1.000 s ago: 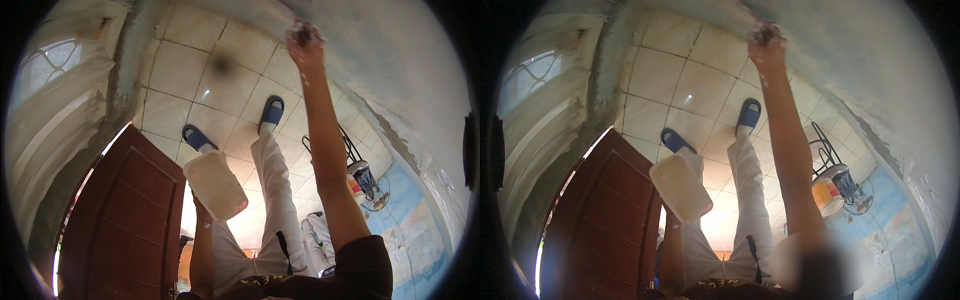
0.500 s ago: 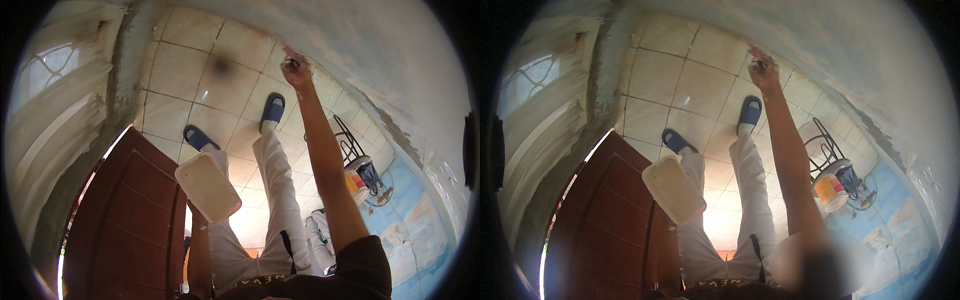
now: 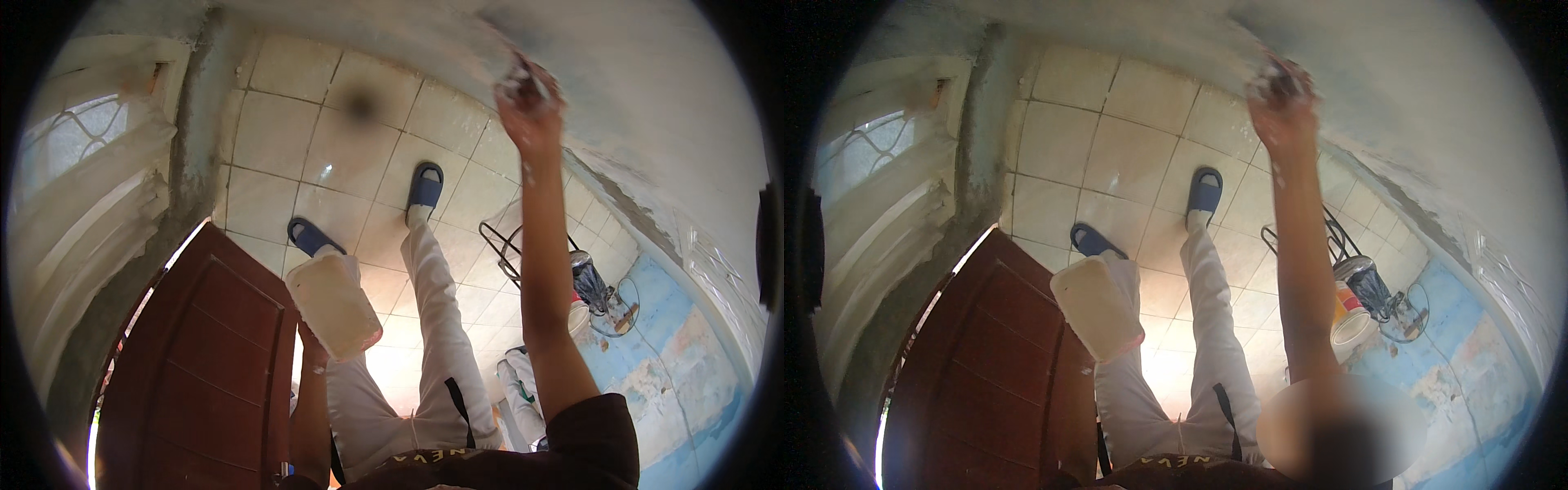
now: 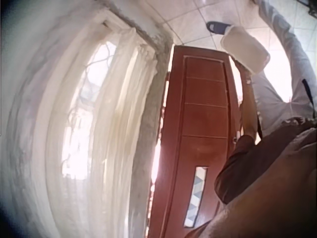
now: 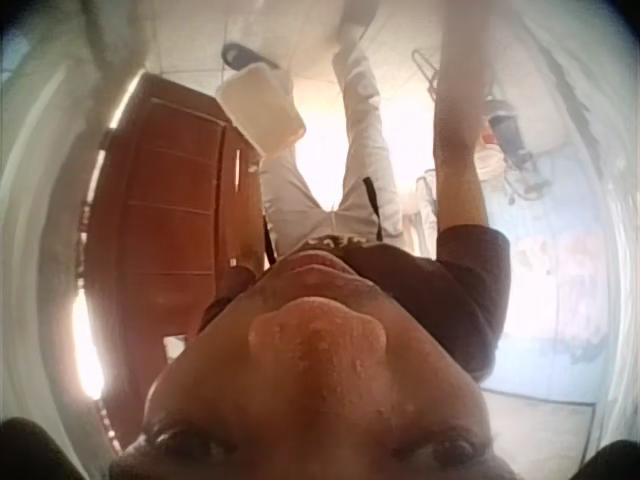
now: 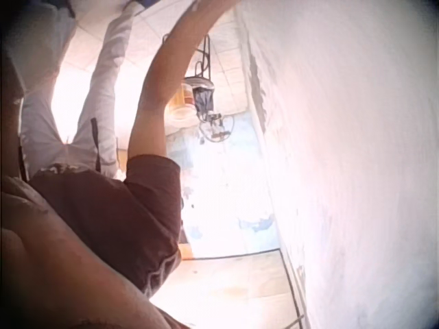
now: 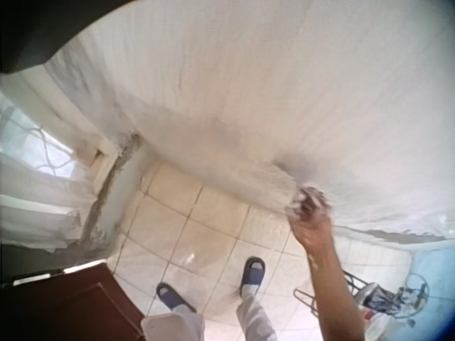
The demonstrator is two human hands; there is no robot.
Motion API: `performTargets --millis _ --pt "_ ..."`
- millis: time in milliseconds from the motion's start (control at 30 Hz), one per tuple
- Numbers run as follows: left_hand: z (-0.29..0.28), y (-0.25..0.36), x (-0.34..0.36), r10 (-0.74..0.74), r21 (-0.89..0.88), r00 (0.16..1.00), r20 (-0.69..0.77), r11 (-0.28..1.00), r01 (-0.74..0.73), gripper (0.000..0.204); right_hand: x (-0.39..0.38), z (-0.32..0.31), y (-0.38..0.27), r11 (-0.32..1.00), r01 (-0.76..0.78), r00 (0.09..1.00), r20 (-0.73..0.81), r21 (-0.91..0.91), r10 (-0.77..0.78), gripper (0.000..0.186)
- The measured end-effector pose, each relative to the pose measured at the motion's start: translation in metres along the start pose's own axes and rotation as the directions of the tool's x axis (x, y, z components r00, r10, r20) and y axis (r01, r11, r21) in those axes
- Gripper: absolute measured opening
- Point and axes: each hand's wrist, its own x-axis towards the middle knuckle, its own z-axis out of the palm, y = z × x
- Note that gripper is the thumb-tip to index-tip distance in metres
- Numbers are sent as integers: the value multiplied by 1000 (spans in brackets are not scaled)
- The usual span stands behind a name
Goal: The person patches a wall by applying a white compound from a container onto a damaged surface using a putty knife.
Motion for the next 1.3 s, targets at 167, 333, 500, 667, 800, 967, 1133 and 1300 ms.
performTargets --millis 167,333,500,667,800,967,1133,1300 --pt "12 -8 -5 -14 -10 1000 18 1000 14 53 -80 8 -68 945 55 985 137 322 -104 61" --pt "4 -16 -4 -8 1 1000 -2 1000 8 53 -28 -122 12 993 -17 999 -36 117 21 29" --pt "-6 -22 -2 -10 18 1000 -21 1000 11 52 63 -219 109 867 -443 874 -106 227 474 23" --pt "-1 -31 -2 -27 21 1000 1 999 27 51 109 -237 103 966 -255 860 -448 41 246 21" --pt "12 -32 -6 -44 38 998 42 998 43 50 96 -213 63 980 -198 908 -376 5 185 25" --pt "42 -22 -20 -87 45 987 132 996 82 49 15 -126 -34 998 -16 939 -341 57 35 14" --pt "69 -1 -39 -165 -10 964 207 985 171 49 -93 -34 -165 980 190 957 -234 61 -172 26" --pt "75 7 -39 -237 -37 935 262 966 255 48 -143 -31 -177 931 353 931 -137 90 -339 26"
